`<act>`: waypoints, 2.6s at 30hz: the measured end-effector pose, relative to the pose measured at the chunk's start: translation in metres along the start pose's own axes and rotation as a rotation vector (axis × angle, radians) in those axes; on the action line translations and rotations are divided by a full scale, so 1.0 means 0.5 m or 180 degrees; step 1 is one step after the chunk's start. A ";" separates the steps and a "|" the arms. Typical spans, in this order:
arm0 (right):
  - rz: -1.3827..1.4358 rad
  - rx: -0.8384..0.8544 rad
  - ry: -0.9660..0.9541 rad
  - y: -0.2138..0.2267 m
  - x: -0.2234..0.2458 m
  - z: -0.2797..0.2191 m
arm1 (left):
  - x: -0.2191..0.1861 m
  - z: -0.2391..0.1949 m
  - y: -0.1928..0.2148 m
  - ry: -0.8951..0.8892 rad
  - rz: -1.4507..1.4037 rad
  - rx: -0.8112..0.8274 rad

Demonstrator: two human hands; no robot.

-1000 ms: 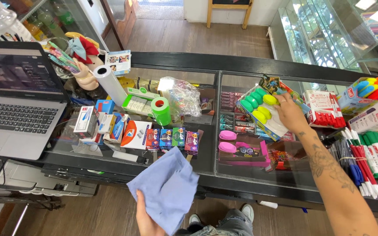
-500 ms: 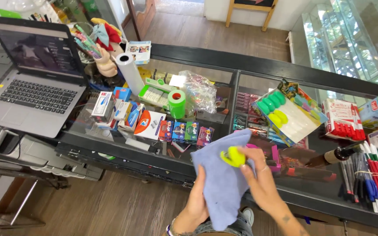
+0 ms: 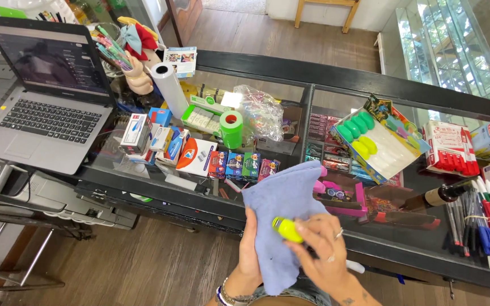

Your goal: Cleaning small stationery items with a cloth and organizing them in a display case on a retail counter.

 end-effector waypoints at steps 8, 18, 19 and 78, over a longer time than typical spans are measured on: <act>-0.0519 -0.0281 0.0084 0.022 -0.026 0.040 | -0.014 -0.045 -0.024 -0.0229 0.0240 0.0766; 0.1659 -0.0680 -0.2168 0.036 -0.044 0.026 | -0.113 -0.088 0.042 -0.2623 0.2781 0.0014; 0.1716 -0.0678 -0.2127 0.035 -0.036 0.032 | -0.092 -0.101 -0.041 -0.3102 0.4641 0.1101; 0.0208 0.0522 -0.2885 -0.049 -0.301 -0.145 | -0.206 -0.077 0.162 -0.0761 0.1897 -0.1871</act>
Point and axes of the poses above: each hand's wrist, its own z-axis towards the middle knuckle, its own y-axis out of the back of the hand, x = y × z, the point moved 4 cm from there along z, towards the middle knuckle, and after that the axes turned 1 degree about y, right-handed, at the moved point
